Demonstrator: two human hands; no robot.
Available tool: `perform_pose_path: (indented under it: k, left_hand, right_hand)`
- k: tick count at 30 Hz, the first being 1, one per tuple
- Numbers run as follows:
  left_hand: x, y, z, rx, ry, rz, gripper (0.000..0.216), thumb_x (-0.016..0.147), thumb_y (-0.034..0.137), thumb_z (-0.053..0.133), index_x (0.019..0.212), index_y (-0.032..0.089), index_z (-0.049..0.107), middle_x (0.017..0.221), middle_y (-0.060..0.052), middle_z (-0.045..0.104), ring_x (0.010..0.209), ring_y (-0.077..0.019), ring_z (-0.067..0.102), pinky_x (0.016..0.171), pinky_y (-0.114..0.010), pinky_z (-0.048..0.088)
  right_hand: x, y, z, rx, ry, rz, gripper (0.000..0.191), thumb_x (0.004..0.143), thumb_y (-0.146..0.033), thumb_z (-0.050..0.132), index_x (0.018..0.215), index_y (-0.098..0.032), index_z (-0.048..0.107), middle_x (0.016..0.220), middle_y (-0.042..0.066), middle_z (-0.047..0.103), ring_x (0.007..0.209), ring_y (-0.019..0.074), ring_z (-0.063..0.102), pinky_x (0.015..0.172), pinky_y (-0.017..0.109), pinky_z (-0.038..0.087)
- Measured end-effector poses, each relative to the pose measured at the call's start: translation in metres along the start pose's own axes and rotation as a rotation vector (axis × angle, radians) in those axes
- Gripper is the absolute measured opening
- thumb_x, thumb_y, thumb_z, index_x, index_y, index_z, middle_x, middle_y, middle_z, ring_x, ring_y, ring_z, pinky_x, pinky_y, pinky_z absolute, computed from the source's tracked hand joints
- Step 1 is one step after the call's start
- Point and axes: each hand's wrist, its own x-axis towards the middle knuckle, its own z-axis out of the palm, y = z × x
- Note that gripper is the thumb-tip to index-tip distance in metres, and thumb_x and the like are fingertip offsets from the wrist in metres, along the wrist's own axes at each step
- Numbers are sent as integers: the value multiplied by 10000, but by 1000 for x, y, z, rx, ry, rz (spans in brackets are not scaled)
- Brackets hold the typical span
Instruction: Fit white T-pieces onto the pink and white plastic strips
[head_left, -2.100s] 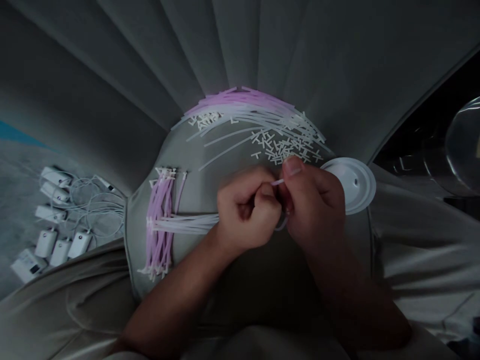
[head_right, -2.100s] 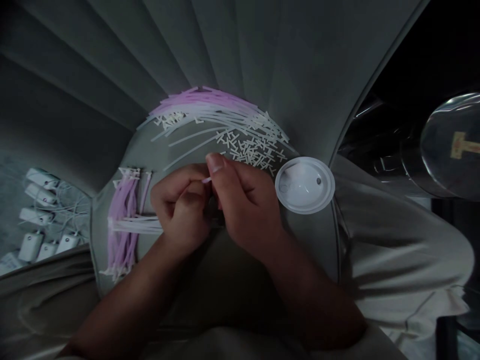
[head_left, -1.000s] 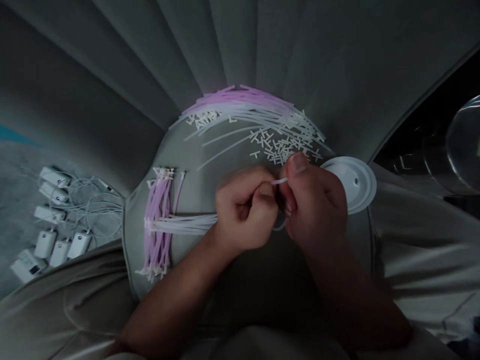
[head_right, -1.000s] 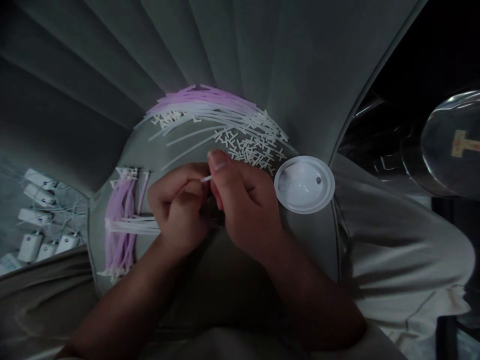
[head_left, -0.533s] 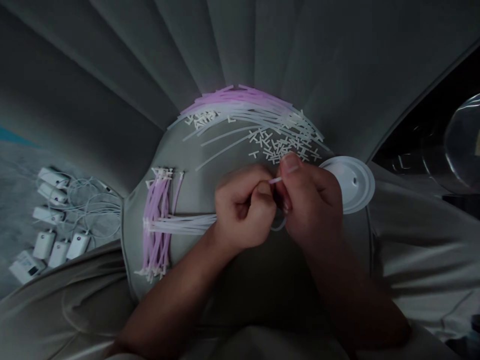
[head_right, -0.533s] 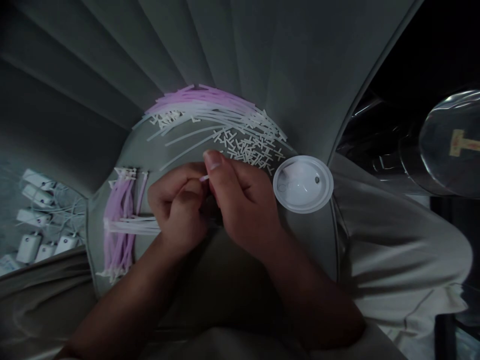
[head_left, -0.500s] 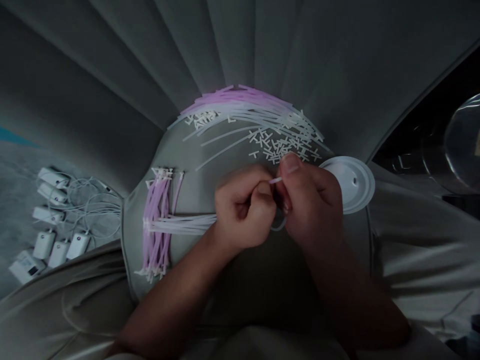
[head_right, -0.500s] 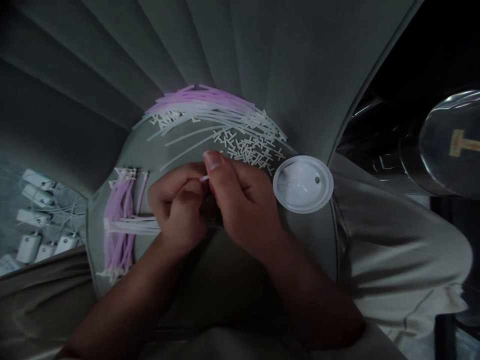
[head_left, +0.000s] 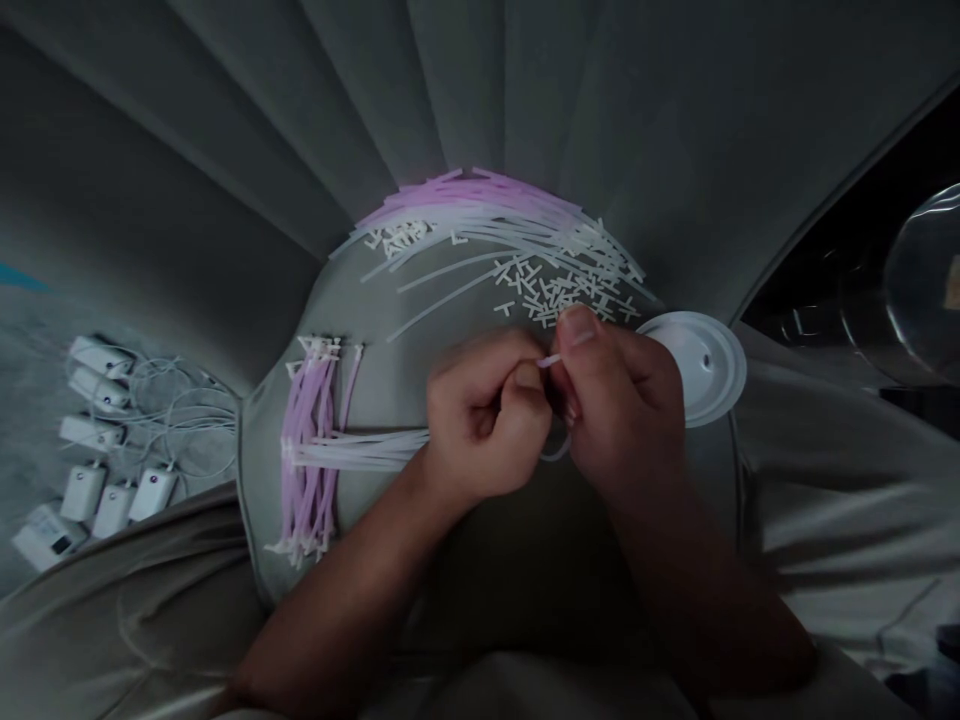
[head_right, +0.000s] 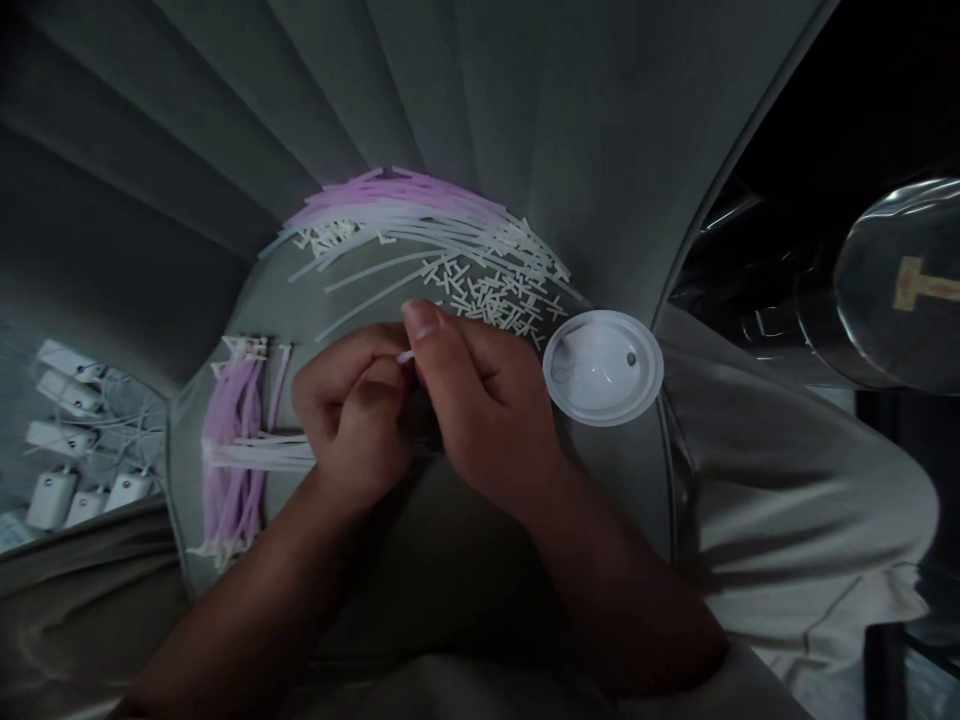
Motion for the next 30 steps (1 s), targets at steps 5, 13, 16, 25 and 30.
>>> perform_pose_path:
  k: [5, 13, 16, 25, 30]
  left_hand:
    - [-1, 0, -1, 19, 14, -35, 300, 894, 75, 451, 619, 188, 494, 555, 40, 510, 519, -76, 472, 500, -218, 389]
    - [0, 0, 0, -23, 3, -34, 317, 914, 108, 444, 612, 198, 481, 552, 28, 523, 515, -92, 478, 504, -245, 396]
    - [-2, 1, -1, -40, 8, -83, 332, 933, 153, 455, 607, 198, 495, 554, 18, 532, 517, -98, 474, 502, -254, 391]
    - [-3, -1, 0, -56, 8, -82, 364, 960, 209, 479, 596, 195, 495, 547, 13, 533, 508, -99, 461, 494, -263, 390]
    - [-3, -2, -1, -43, 10, -76, 341, 940, 163, 469, 600, 191, 481, 544, 20, 513, 511, -94, 459, 496, -248, 379]
  right_hand:
    - [-2, 1, -1, -74, 17, 19, 521, 995, -410, 538, 542, -196, 393, 512, -59, 363, 482, 70, 309, 453, 245, 287]
    - [-2, 0, 3, 67, 11, 25, 478, 1003, -302, 529, 552, -201, 405, 522, -61, 367, 498, 73, 306, 470, 237, 296]
    - [-2, 3, 3, 165, -6, 41, 483, 1009, -314, 523, 554, -201, 406, 519, -59, 367, 493, 76, 322, 477, 249, 292]
    - [-2, 2, 2, 141, 14, 64, 511, 994, -364, 559, 532, -205, 409, 496, -55, 372, 466, 83, 315, 474, 278, 295]
    - [-2, 1, 1, 65, 20, 67, 517, 998, -400, 540, 535, -213, 405, 496, -53, 365, 477, 88, 319, 461, 272, 301]
